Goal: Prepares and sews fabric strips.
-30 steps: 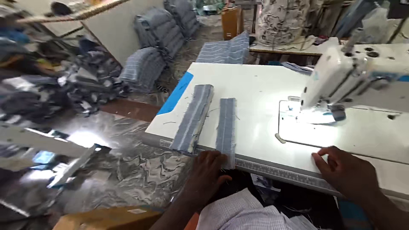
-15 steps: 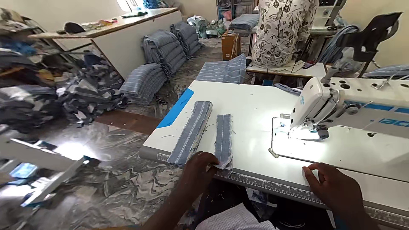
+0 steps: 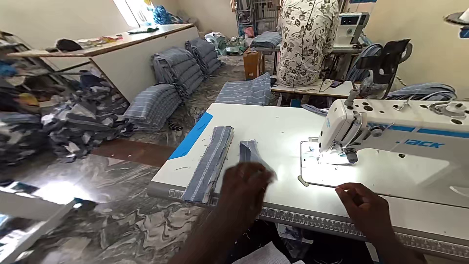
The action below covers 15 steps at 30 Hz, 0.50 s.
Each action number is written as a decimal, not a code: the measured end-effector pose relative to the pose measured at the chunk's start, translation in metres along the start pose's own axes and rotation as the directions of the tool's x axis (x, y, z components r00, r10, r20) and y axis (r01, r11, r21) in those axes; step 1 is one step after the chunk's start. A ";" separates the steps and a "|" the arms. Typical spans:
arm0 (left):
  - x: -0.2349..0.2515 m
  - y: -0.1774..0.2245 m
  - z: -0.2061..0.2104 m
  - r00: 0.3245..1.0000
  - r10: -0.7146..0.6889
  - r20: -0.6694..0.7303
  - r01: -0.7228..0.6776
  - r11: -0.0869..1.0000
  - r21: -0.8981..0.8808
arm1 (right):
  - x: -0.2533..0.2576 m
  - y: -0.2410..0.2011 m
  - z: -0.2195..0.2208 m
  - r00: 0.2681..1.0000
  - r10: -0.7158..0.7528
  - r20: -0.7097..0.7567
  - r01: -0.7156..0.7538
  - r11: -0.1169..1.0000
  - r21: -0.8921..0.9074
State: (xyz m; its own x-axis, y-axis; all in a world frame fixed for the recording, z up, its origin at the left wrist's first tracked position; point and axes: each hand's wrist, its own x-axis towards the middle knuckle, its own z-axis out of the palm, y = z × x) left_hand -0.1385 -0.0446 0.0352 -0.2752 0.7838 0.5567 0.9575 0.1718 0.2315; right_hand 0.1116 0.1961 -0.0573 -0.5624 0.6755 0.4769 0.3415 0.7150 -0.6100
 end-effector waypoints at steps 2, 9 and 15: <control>-0.021 0.027 0.023 0.995 0.067 0.073 -0.061 0.995 -0.079 | 0.004 -0.026 0.008 0.998 -0.052 0.043 0.042 0.978 0.205; -0.090 0.060 0.064 0.959 0.108 0.261 0.028 0.883 -0.469 | -0.015 -0.050 0.058 0.875 -0.354 0.330 0.366 0.930 0.030; -0.009 0.005 0.071 0.969 -0.183 0.166 0.223 0.937 -0.268 | -0.021 -0.046 0.061 0.882 -0.379 0.279 0.389 0.921 0.021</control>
State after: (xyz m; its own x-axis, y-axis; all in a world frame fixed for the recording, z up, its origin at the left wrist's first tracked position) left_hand -0.1255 -0.0084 -0.0250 -0.4278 0.8270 0.3646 0.8132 0.1762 0.5546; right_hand 0.0615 0.1380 -0.0774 -0.8360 0.2750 0.4749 0.0801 0.9173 -0.3901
